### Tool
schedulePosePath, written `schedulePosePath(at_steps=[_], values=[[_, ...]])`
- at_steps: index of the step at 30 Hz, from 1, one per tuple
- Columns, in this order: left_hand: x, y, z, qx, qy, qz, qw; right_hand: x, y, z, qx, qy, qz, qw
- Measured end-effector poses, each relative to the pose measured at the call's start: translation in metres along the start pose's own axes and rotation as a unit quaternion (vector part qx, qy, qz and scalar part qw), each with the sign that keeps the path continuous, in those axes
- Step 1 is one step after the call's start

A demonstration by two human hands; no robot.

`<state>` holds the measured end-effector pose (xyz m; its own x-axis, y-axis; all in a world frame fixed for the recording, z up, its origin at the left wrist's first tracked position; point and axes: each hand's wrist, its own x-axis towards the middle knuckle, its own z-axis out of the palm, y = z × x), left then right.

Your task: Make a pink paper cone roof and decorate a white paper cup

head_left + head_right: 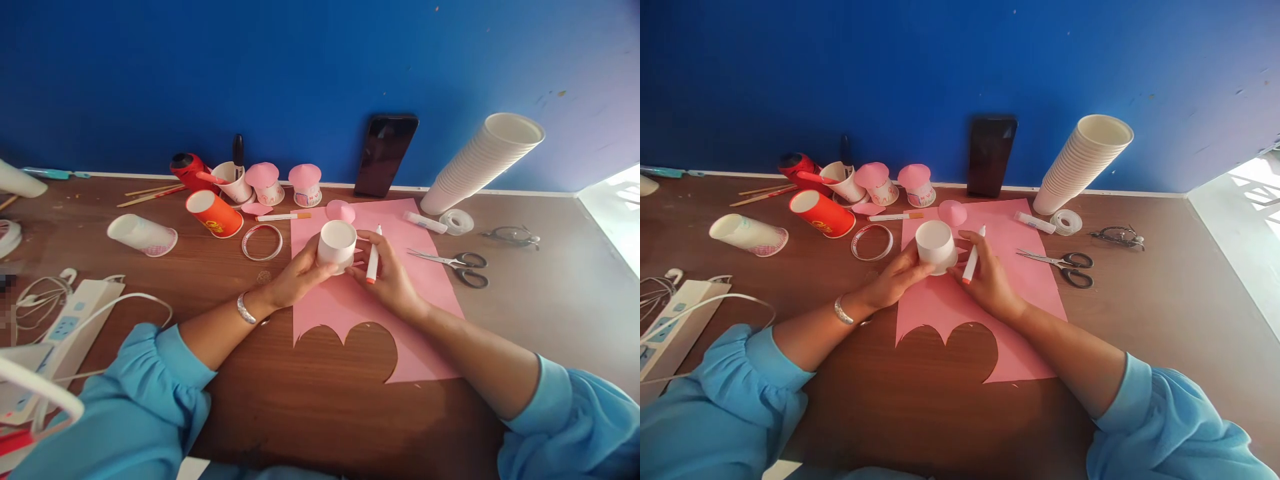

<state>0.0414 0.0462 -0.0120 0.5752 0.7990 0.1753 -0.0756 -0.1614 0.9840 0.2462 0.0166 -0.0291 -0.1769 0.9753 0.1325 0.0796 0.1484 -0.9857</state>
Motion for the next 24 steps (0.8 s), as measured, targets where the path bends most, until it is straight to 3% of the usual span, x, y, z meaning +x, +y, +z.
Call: schedulePosePath(at_steps=[2,4,8,11,14,17,20,22,24], values=[[0.000,-0.003,-0.001,0.027,0.003,0.027,0.999,0.003,0.000,-0.003,0.031,-0.004,0.009,0.999],[0.001,-0.005,-0.001,0.091,0.048,0.057,0.993,0.004,-0.002,-0.005,0.035,-0.004,0.019,0.999],[-0.002,-0.004,0.000,0.254,0.127,0.139,0.949,0.004,-0.007,-0.004,-0.065,0.019,-0.009,0.998],[-0.005,0.000,0.000,0.324,0.128,0.167,0.922,0.002,-0.009,-0.004,-0.128,0.013,-0.049,0.990],[-0.007,0.001,0.000,0.343,0.112,0.150,0.921,0.000,-0.010,-0.004,-0.145,0.010,-0.061,0.987],[-0.005,0.001,-0.001,0.281,0.095,0.112,0.948,0.000,-0.013,-0.005,-0.141,0.022,-0.060,0.988],[-0.002,0.001,-0.004,0.120,0.074,0.014,0.990,-0.001,-0.018,-0.007,-0.112,0.037,-0.042,0.992],[0.000,0.002,-0.006,0.011,0.059,-0.050,0.997,-0.001,-0.020,-0.009,-0.099,0.051,-0.041,0.993],[0.001,0.002,-0.007,-0.065,0.049,-0.071,0.994,-0.001,-0.022,-0.011,-0.105,0.068,-0.055,0.991]])
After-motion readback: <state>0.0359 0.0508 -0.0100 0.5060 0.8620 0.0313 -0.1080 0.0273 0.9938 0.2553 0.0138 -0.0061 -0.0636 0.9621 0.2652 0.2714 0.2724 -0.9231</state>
